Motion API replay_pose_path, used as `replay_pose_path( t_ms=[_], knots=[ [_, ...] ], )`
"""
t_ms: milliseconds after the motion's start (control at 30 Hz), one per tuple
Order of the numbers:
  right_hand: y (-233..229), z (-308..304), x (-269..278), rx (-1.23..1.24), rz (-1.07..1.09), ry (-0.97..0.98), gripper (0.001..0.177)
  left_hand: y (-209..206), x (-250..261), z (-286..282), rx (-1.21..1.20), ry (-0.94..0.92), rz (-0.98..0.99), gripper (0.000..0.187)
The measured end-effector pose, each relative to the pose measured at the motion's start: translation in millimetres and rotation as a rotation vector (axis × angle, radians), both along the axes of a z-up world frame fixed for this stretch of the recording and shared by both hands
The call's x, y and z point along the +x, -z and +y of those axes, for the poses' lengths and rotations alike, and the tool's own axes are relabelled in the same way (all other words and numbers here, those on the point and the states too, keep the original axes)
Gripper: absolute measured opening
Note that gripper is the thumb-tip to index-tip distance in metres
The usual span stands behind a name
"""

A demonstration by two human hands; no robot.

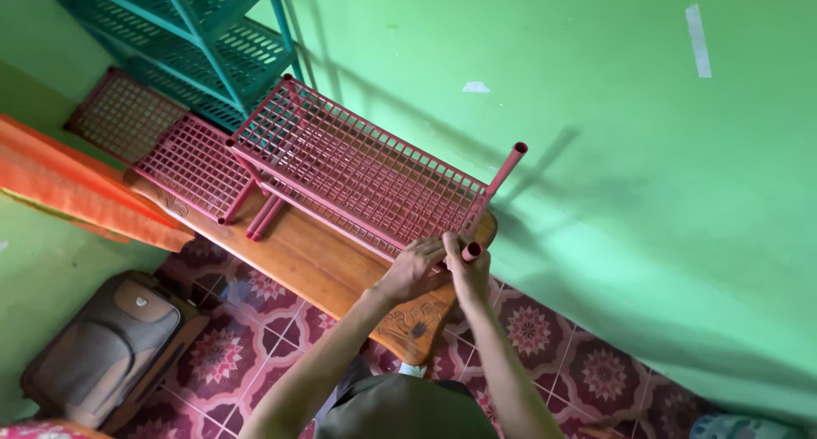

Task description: The person disassembles a pink plastic shelving unit by removing its legs one by one and placing them on a wooden table. The task involves detaching each leg from the shelf frame and stacking them neatly.

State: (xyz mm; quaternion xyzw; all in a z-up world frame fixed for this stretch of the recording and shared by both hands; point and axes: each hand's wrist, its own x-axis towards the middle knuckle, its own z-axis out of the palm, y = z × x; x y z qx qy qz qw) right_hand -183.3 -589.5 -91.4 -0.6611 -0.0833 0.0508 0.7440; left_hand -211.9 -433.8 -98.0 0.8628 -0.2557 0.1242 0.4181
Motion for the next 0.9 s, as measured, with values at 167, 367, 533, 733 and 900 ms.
replay_pose_path(
  t_ms=[167,367,533,733,900],
  knots=[
    [3.0,0.5,-2.7,-0.060,-0.046,-0.054,0.042,0.2,-3.5,-5.2,-0.063,0.004,0.088,0.045],
    [-7.8,-24.4,21.9,-0.018,-0.151,-0.449,0.048,-20.8,-3.3,-10.3,-0.193,-0.039,0.138,0.056],
    [-31.6,-18.2,17.5,0.078,-0.115,-0.305,0.051,-29.8,-12.3,-26.3,-0.212,-0.047,-0.025,0.034],
    [-50.7,-0.5,-14.2,0.213,-0.112,-0.281,0.027,-19.9,-60.4,-39.5,-0.514,-0.118,0.505,0.034],
    [-48.0,21.6,-41.0,0.017,-0.144,-0.279,0.040,-12.1,-96.4,-23.4,-0.675,-0.276,0.521,0.043]
  ],
)
